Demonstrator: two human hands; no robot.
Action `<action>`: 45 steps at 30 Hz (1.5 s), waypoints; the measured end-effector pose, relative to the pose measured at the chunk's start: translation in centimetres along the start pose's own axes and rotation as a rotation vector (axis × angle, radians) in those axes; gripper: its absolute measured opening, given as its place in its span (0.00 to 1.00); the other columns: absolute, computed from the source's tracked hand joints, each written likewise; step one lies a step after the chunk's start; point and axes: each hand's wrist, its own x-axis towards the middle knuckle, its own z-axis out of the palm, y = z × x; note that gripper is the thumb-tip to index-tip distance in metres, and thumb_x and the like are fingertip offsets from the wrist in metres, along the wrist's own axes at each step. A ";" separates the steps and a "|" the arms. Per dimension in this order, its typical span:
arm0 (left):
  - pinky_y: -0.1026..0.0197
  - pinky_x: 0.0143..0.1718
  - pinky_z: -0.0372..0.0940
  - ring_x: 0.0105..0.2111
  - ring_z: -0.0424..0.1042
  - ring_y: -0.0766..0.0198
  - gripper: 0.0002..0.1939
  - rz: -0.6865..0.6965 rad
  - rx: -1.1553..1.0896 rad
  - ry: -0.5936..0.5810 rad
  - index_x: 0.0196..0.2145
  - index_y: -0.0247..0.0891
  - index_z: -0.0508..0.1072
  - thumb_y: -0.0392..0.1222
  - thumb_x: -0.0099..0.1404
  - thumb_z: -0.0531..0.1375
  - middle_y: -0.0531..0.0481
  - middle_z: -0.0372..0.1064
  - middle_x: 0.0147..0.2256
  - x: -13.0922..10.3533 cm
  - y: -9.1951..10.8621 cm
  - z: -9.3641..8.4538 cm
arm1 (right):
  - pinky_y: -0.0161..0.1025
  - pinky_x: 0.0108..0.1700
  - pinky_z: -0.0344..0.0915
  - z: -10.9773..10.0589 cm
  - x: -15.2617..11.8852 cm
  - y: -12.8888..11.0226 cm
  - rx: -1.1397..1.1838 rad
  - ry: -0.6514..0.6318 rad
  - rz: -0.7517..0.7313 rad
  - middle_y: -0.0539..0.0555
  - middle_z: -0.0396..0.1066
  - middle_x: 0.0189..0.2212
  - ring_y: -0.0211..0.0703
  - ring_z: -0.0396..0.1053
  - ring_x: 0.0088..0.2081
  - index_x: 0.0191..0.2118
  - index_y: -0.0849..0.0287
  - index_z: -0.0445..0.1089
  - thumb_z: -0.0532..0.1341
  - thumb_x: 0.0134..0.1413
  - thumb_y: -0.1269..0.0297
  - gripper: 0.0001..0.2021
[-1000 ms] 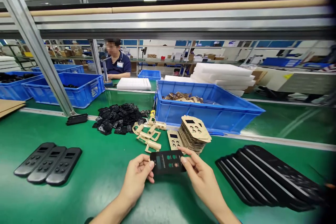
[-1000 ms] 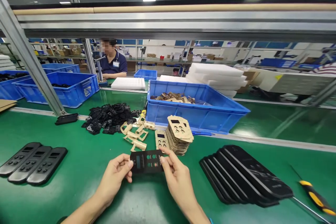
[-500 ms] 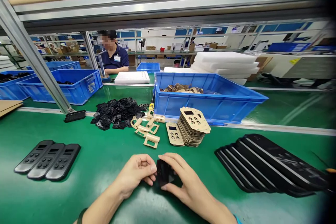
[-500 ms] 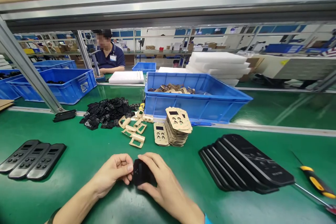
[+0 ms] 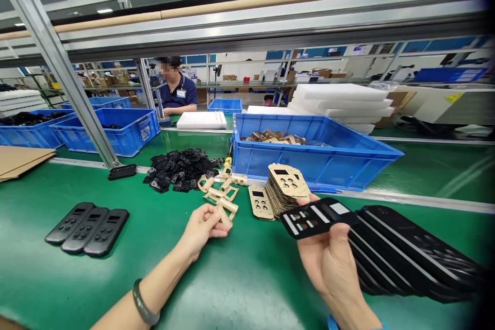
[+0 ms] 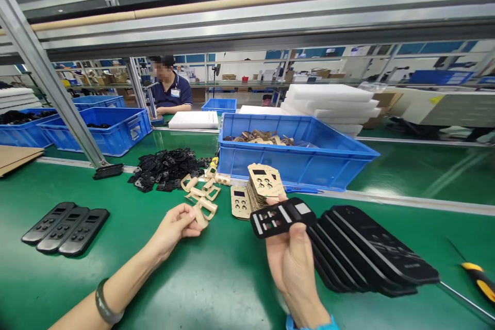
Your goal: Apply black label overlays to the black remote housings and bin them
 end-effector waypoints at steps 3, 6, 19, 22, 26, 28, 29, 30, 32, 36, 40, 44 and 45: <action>0.57 0.42 0.69 0.39 0.74 0.58 0.15 0.119 0.187 0.025 0.40 0.35 0.70 0.48 0.59 0.60 0.41 0.74 0.39 2.5 1.0 0.0 | 0.42 0.56 0.61 -0.4 -0.6 1.0 -0.005 -0.035 0.137 0.52 0.73 0.46 0.44 0.65 0.52 0.51 0.51 0.69 0.63 0.51 0.46 0.23; 0.55 0.46 0.67 0.43 0.73 0.56 0.20 0.208 0.430 0.091 0.49 0.36 0.69 0.42 0.59 0.58 0.40 0.70 0.49 3.3 2.4 -2.0 | 0.38 0.50 0.67 -0.8 -1.2 2.0 -0.024 -0.061 0.210 0.52 0.73 0.46 0.45 0.65 0.53 0.51 0.51 0.69 0.63 0.51 0.48 0.23; 0.33 0.53 0.46 0.60 0.49 0.33 0.30 -0.291 1.712 0.526 0.61 0.32 0.57 0.48 0.64 0.50 0.24 0.52 0.59 -10.5 0.0 -17.2 | 0.36 0.33 0.72 -0.1 -2.6 2.8 -0.089 -0.120 0.338 0.56 0.75 0.42 0.52 0.69 0.45 0.44 0.54 0.73 0.67 0.40 0.44 0.26; 0.44 0.56 0.50 0.56 0.59 0.46 0.28 -0.142 1.609 0.343 0.61 0.37 0.59 0.39 0.62 0.51 0.34 0.62 0.54 -11.3 0.4 -14.2 | 0.35 0.29 0.71 0.0 -3.0 2.8 -0.094 -0.097 0.381 0.57 0.75 0.39 0.48 0.70 0.37 0.41 0.54 0.75 0.68 0.37 0.42 0.26; 0.51 0.49 0.60 0.46 0.66 0.51 0.39 0.026 1.190 0.270 0.63 0.39 0.51 0.43 0.55 0.59 0.40 0.63 0.48 -10.4 1.4 -8.8 | 0.33 0.28 0.70 -0.2 -3.3 2.5 -0.078 -0.105 0.442 0.55 0.74 0.37 0.45 0.69 0.34 0.41 0.54 0.74 0.68 0.31 0.37 0.31; 0.53 0.48 0.60 0.45 0.66 0.52 0.43 0.115 0.986 0.243 0.63 0.42 0.51 0.44 0.52 0.63 0.42 0.60 0.48 -9.2 1.6 -6.3 | 0.32 0.29 0.69 -0.4 -3.4 2.3 -0.053 -0.168 0.458 0.55 0.74 0.37 0.43 0.68 0.33 0.44 0.53 0.72 0.65 0.34 0.35 0.33; 0.53 0.49 0.59 0.46 0.65 0.53 0.43 0.152 0.884 0.210 0.63 0.43 0.53 0.44 0.51 0.65 0.43 0.59 0.48 -8.4 1.7 -5.2 | 0.33 0.30 0.69 -0.5 -3.4 2.3 -0.032 -0.206 0.459 0.54 0.73 0.36 0.42 0.68 0.33 0.47 0.52 0.71 0.63 0.36 0.34 0.34; 0.53 0.51 0.58 0.47 0.64 0.53 0.44 0.172 0.772 0.166 0.62 0.43 0.55 0.45 0.49 0.67 0.44 0.60 0.47 -7.6 1.8 -4.2 | 0.33 0.32 0.68 -0.6 -3.5 2.2 -0.010 -0.242 0.459 0.54 0.73 0.36 0.41 0.67 0.33 0.49 0.51 0.69 0.62 0.39 0.34 0.34; 0.53 0.54 0.55 0.49 0.63 0.52 0.45 0.139 0.478 0.054 0.61 0.42 0.57 0.46 0.48 0.69 0.44 0.62 0.48 -6.0 1.9 -2.3 | 0.34 0.34 0.68 -0.5 -3.6 2.0 0.036 -0.283 0.462 0.52 0.72 0.36 0.40 0.66 0.32 0.53 0.48 0.65 0.60 0.43 0.35 0.34; 0.58 0.54 0.55 0.51 0.64 0.57 0.41 -0.063 -0.162 -0.187 0.61 0.39 0.58 0.40 0.52 0.67 0.43 0.66 0.51 -3.7 1.9 0.8 | 0.32 0.30 0.65 -0.1 -3.6 1.7 0.100 -0.261 0.484 0.51 0.70 0.33 0.37 0.63 0.28 0.50 0.50 0.67 0.59 0.46 0.36 0.30; 0.59 0.44 0.62 0.38 0.72 0.59 0.40 -0.202 -0.424 -0.220 0.58 0.35 0.61 0.35 0.49 0.69 0.42 0.74 0.41 -3.1 0.4 2.5 | 0.30 0.26 0.62 0.3 -3.4 1.7 0.117 -0.228 0.501 0.51 0.69 0.31 0.36 0.61 0.26 0.42 0.53 0.71 0.59 0.46 0.36 0.26; 0.60 0.44 0.63 0.39 0.72 0.60 0.31 -0.222 -0.523 -0.161 0.53 0.35 0.67 0.35 0.51 0.69 0.41 0.73 0.44 -3.7 -1.3 2.7 | 0.30 0.24 0.61 0.6 -3.5 1.6 0.155 -0.223 0.547 0.51 0.67 0.31 0.36 0.59 0.26 0.41 0.53 0.71 0.58 0.47 0.36 0.26; 0.60 0.44 0.63 0.40 0.72 0.61 0.31 -0.227 -0.535 -0.149 0.53 0.36 0.67 0.35 0.51 0.69 0.42 0.73 0.45 -3.8 -1.5 2.6 | 0.30 0.23 0.61 0.7 -3.5 1.6 0.158 -0.215 0.572 0.51 0.67 0.30 0.36 0.59 0.26 0.41 0.54 0.71 0.58 0.48 0.37 0.26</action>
